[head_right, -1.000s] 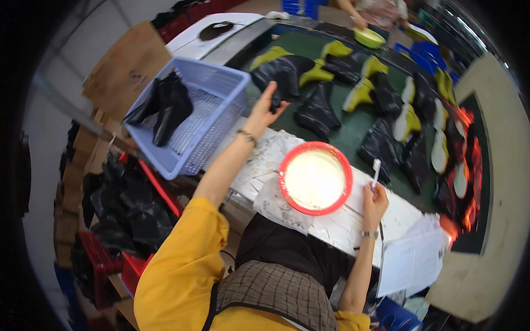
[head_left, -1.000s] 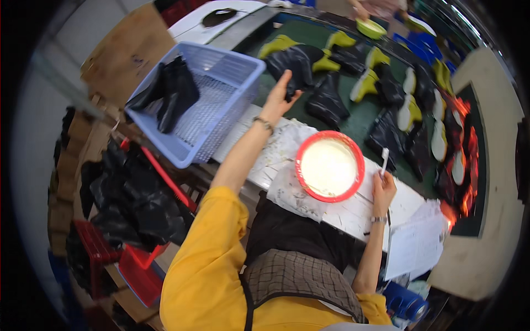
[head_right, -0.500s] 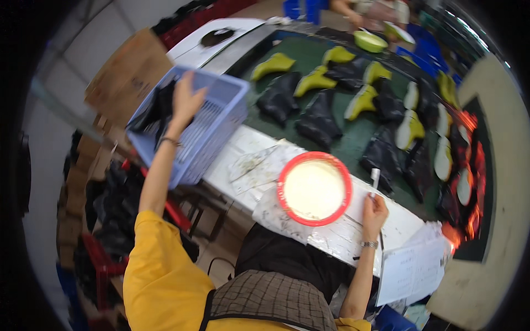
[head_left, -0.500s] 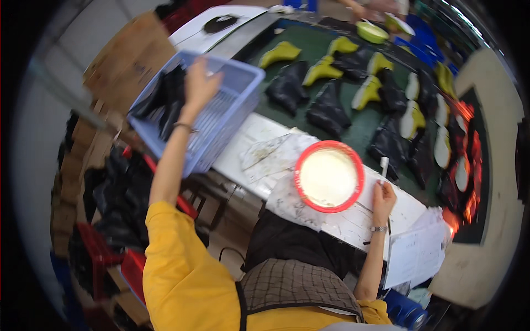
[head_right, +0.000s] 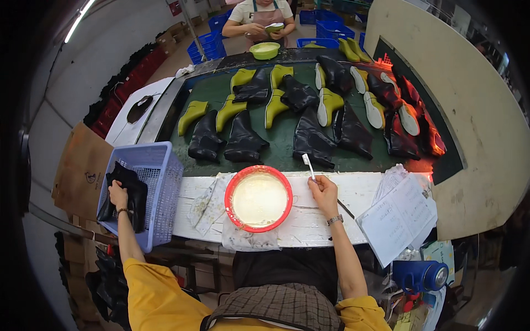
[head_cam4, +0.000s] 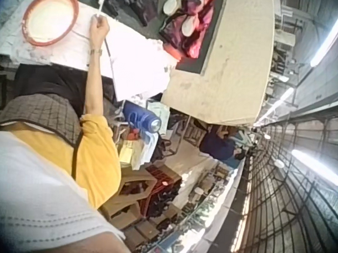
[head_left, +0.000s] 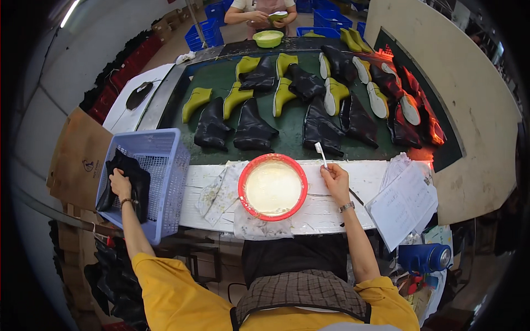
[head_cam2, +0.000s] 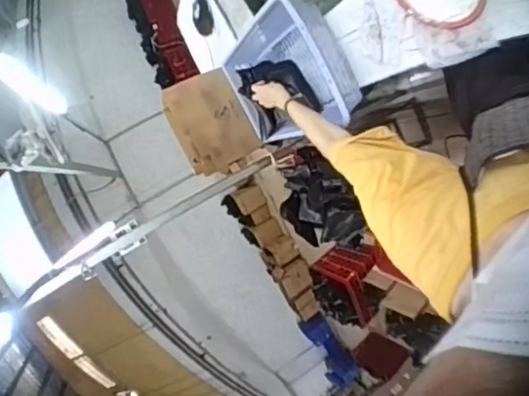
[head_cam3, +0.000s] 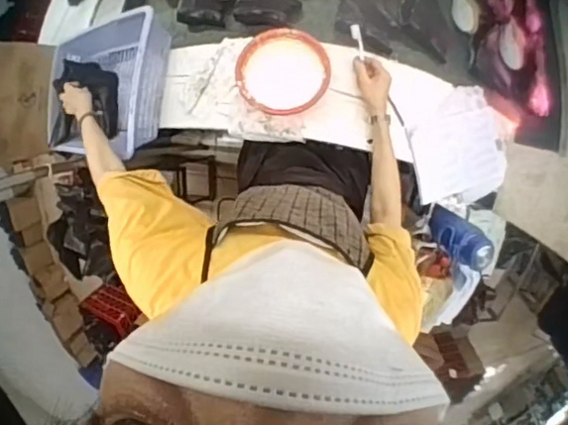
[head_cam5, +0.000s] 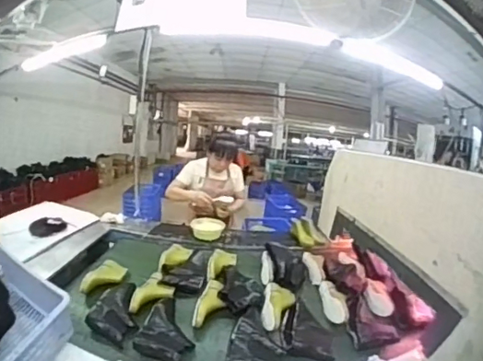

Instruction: The recorder is applying glue to the edges of black shoe uppers using a small brush at a factory workstation.

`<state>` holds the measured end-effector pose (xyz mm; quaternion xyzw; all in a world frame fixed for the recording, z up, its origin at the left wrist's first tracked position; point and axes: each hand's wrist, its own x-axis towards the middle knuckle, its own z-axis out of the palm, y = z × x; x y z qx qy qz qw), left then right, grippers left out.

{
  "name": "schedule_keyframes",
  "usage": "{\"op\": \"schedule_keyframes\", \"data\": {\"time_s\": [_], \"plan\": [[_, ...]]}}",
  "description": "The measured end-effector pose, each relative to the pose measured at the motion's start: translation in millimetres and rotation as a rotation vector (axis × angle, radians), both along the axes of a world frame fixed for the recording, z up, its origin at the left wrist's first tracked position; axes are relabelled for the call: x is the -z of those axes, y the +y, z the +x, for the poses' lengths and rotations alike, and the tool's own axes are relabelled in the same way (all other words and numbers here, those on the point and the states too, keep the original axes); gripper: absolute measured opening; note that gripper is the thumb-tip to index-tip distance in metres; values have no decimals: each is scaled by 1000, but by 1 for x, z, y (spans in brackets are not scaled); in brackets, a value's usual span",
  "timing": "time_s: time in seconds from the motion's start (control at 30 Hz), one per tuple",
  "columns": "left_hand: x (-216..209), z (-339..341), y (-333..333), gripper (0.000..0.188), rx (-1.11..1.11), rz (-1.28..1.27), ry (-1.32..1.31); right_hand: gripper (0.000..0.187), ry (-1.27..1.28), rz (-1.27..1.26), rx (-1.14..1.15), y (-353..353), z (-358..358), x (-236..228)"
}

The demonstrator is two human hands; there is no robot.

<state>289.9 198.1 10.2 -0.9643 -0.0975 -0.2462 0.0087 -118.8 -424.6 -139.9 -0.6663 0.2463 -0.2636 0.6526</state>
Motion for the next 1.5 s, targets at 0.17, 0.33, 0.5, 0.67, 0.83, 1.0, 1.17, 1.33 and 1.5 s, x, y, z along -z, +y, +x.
{"op": "schedule_keyframes", "data": {"time_s": [0.17,0.33,0.5,0.67,0.83,1.0,1.17,1.33,1.5], "plan": [[-74,-33,-32,22,594,2,-221,14,-11,-2,-8,3,2,2],[-148,-171,-159,48,731,-488,-517,15,5,5,16,-2,-6,-5],[-111,-237,-200,30,1009,-184,-464,21,12,10,26,-5,-7,-6],[19,-254,-184,47,1151,-319,-201,20,-9,-489,-113,2,-8,-46],[30,-253,-147,44,1134,-312,118,17,271,-863,-226,32,-20,-114],[48,-250,-123,36,1016,-247,449,15,342,-1126,-256,49,-13,-118],[49,-241,-202,58,860,-544,103,17,355,-1030,-202,55,-19,-120],[62,-197,-236,76,671,-470,280,19,264,-862,-203,59,-20,-125],[14,-196,-224,36,727,-865,440,16,254,-805,-132,38,-38,-96]]}}
